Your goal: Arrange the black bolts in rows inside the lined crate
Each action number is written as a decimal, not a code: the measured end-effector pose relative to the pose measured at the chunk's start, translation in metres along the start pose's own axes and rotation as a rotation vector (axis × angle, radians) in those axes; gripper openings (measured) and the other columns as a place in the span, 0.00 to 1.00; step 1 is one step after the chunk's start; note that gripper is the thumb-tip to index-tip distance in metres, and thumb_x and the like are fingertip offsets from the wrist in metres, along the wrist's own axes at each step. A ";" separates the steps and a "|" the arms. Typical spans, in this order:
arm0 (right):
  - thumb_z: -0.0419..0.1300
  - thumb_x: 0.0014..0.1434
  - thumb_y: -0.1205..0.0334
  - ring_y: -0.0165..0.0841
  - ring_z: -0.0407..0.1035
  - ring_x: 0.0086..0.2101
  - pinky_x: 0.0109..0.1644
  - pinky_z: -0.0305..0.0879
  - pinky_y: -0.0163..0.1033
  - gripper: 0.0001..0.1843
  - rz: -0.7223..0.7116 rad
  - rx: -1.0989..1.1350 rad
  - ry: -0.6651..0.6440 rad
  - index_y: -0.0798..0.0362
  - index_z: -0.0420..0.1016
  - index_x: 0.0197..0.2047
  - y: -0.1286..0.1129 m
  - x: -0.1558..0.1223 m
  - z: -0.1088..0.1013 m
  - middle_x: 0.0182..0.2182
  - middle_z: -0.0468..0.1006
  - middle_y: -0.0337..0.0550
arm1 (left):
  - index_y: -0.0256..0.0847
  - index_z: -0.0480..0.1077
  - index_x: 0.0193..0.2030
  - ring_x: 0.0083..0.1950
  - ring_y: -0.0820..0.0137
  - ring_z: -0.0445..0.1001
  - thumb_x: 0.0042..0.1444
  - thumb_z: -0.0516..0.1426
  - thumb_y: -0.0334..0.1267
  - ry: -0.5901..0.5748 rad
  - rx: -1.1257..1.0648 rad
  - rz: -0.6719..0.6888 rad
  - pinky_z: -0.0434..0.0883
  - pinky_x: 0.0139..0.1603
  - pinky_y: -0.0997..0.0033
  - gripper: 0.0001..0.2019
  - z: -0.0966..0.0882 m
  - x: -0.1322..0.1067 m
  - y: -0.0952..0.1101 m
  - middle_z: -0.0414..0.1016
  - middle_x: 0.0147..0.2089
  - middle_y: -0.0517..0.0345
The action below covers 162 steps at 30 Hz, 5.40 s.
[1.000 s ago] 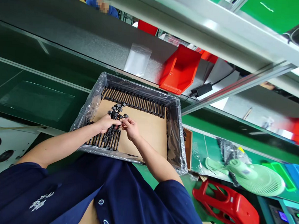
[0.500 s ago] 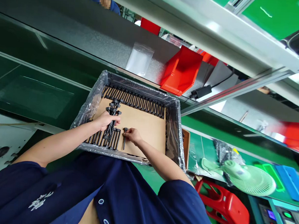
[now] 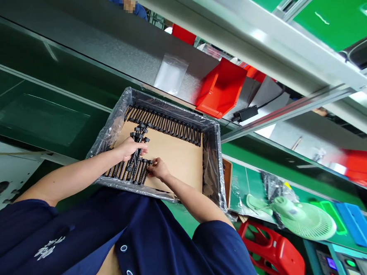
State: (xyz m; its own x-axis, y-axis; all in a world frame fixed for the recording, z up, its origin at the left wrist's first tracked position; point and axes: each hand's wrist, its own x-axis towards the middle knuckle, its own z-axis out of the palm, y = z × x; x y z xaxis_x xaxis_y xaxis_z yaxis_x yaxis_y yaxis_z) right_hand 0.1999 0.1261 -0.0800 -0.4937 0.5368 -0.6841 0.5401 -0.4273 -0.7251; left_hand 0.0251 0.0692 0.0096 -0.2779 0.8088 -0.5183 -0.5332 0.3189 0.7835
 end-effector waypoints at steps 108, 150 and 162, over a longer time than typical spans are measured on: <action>0.64 0.54 0.69 0.28 0.68 0.17 0.20 0.69 0.33 0.10 -0.101 -0.183 0.104 0.53 0.64 0.31 -0.013 -0.008 -0.024 0.20 0.72 0.33 | 0.36 0.67 0.24 0.20 0.77 0.64 0.37 0.66 0.35 -0.098 0.241 0.088 0.62 0.23 0.75 0.11 0.003 -0.007 -0.010 0.67 0.19 0.62; 0.54 0.63 0.53 0.33 0.68 0.33 0.35 0.64 0.36 0.13 -0.605 -0.684 0.222 0.54 0.71 0.39 -0.026 -0.032 -0.087 0.32 0.72 0.45 | 0.33 0.75 0.27 0.22 0.74 0.69 0.47 0.61 0.36 -0.054 0.344 0.038 0.65 0.23 0.75 0.07 0.000 -0.004 -0.009 0.76 0.23 0.51; 0.42 0.70 0.62 0.34 0.63 0.35 0.38 0.60 0.38 0.18 -1.021 -1.692 -0.353 0.55 0.72 0.45 0.017 -0.030 -0.066 0.38 0.71 0.49 | 0.36 0.66 0.24 0.19 0.76 0.65 0.40 0.60 0.29 -0.010 0.184 0.070 0.63 0.22 0.76 0.05 0.003 -0.004 -0.012 0.69 0.19 0.59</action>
State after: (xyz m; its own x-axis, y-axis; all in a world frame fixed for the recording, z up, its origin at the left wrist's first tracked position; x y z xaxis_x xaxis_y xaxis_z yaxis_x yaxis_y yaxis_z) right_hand 0.2686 0.1505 -0.0668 -0.9498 -0.1371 -0.2812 -0.1024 0.9856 -0.1346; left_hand 0.0352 0.0641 0.0031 -0.3007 0.8366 -0.4579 -0.3573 0.3464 0.8674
